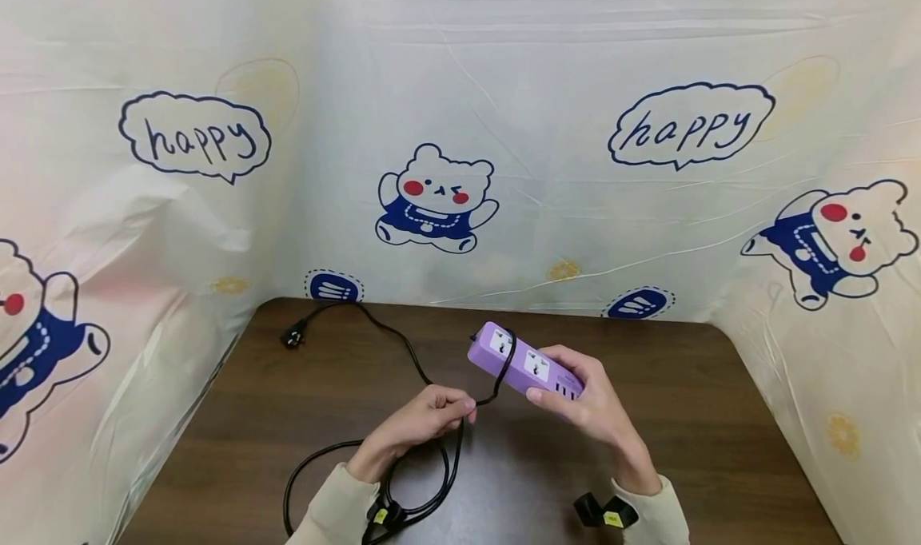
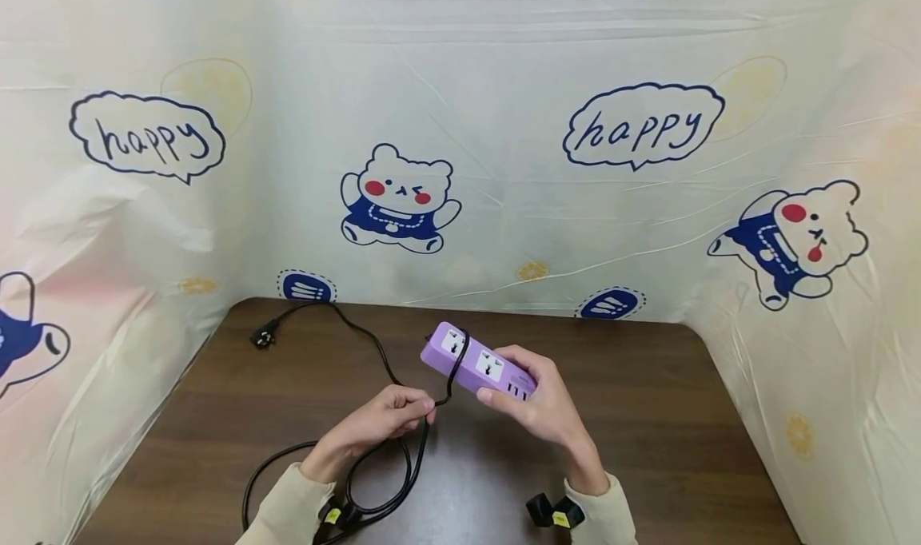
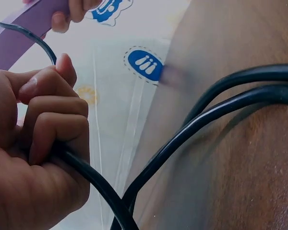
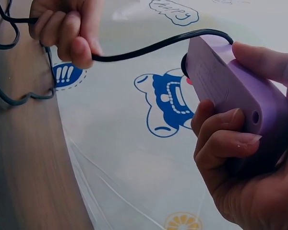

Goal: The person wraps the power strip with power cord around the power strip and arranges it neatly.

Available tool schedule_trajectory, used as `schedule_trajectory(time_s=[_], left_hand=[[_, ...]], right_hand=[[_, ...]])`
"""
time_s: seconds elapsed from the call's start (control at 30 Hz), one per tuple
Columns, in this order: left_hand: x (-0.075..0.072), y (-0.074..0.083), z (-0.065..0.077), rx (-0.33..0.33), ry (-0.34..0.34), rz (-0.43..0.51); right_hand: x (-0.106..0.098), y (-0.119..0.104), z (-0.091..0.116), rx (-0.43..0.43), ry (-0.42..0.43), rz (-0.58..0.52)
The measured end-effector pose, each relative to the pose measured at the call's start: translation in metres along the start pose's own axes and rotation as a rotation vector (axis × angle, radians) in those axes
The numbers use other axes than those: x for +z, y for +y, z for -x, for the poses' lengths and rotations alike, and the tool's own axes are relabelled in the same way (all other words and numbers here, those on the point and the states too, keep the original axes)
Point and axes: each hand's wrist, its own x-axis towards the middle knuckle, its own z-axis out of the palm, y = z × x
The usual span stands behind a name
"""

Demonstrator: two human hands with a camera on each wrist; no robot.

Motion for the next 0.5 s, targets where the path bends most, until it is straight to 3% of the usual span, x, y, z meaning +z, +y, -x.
schedule_trajectory(time_s=[0.27,0.5], left_hand=[[0.0024,0.0013,-0.0017,-0.005,0.146,-0.175],[0.0035,-0.0006,-0.0005,0.016,0.251,-0.235]], right_hand=[[0.0051,-0.0025,-0.0007,-0.021,-0.057,0.001],[0.0087,-0.0045,0.0033,-0.003,-0.145,0.003]])
